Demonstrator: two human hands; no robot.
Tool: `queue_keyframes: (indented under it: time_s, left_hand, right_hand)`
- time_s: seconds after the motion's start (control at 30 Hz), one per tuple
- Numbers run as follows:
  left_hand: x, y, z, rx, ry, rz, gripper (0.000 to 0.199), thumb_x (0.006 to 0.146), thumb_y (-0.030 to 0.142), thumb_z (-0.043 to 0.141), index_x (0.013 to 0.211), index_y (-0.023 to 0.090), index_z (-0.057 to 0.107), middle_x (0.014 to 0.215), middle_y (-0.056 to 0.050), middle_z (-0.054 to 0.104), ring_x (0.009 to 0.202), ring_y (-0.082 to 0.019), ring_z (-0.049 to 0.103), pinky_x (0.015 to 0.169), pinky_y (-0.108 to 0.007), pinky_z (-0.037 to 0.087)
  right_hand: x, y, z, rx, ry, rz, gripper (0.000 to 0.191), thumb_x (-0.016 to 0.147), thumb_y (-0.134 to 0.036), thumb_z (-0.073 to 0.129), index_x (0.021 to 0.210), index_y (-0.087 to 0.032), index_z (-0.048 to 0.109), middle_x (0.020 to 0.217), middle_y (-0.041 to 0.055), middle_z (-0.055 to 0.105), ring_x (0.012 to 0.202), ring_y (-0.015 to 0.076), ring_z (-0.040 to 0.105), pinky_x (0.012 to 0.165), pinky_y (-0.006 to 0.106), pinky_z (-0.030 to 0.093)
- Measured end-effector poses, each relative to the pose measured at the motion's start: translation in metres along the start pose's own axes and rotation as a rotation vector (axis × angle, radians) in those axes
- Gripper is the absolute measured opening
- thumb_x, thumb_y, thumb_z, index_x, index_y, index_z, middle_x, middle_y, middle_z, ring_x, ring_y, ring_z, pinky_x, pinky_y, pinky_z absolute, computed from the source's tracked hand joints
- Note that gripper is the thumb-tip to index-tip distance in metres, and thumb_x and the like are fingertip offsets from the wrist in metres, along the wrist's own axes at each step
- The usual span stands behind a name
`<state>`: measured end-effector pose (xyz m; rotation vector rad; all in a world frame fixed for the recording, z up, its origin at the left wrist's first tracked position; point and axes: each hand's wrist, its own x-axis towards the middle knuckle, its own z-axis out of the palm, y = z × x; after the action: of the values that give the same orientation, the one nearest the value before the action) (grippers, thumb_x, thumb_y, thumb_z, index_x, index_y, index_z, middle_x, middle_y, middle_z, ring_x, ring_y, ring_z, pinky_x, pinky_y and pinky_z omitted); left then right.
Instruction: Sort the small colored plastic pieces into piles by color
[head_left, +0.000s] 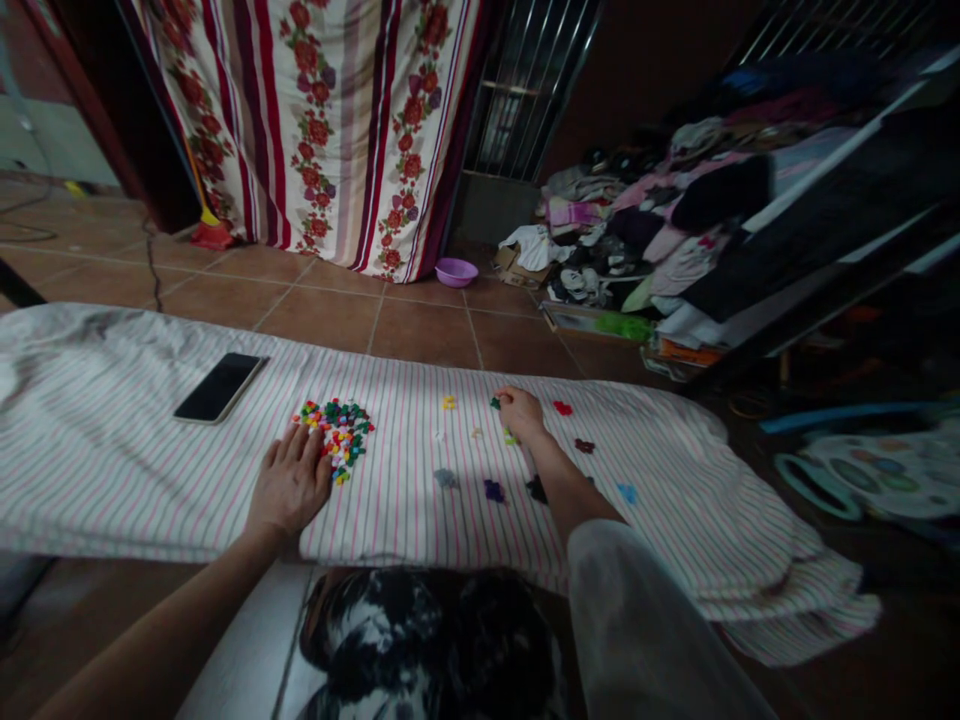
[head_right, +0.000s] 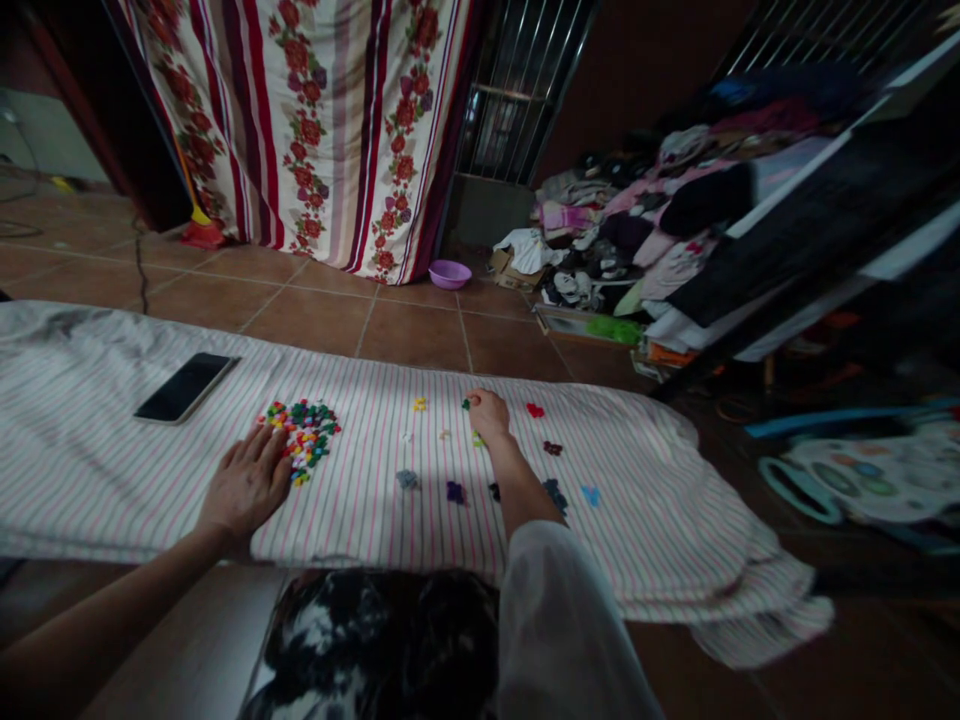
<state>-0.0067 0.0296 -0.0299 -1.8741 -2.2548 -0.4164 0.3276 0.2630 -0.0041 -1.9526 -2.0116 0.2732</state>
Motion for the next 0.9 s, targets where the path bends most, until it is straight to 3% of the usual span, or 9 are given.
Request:
queue_keyframes:
  time_s: [0.2,0.37,0.9]
  left_hand:
    - [0.001,0.002,-0.002,-0.009,-0.014,-0.026,0.056,0.093,0.038,0.031,0.135,0.008,0.052,0.143,-0.019,0.050,0.139,-0.032,0.039,0.111,-0.050,0.035]
    - [0.000,0.002,-0.001,0.002,-0.014,-0.033,0.055,0.093,0.038,0.031,0.136,0.009,0.051,0.143,-0.019,0.050,0.139,-0.031,0.039,0.112,-0.049,0.034]
    - [0.000,0.004,-0.001,-0.043,0.017,-0.039,0.054,0.094,0.039,0.033,0.136,0.010,0.051,0.144,-0.018,0.049,0.139,-0.031,0.039,0.112,-0.049,0.032]
  right_hand:
    - [-0.003,-0.011,0.003,-0.011,0.052,-0.058,0.033,0.087,-0.015,0.045,0.102,-0.019,0.074,0.105,0.0072,0.073,0.099,0.0198,0.066,0.088,0.027,0.046]
    - [-0.009,-0.035,0.013,-0.009,0.061,-0.151,0.034,0.085,-0.013,0.044,0.099,-0.019,0.075,0.104,0.0070,0.073,0.099,0.0186,0.065,0.090,0.025,0.045]
    - [-0.066,-0.161,0.059,0.203,-0.163,-0.740,0.026,0.088,-0.014,0.052,0.101,-0.021,0.073,0.102,0.0050,0.072,0.097,0.0173,0.062,0.092,0.030,0.042]
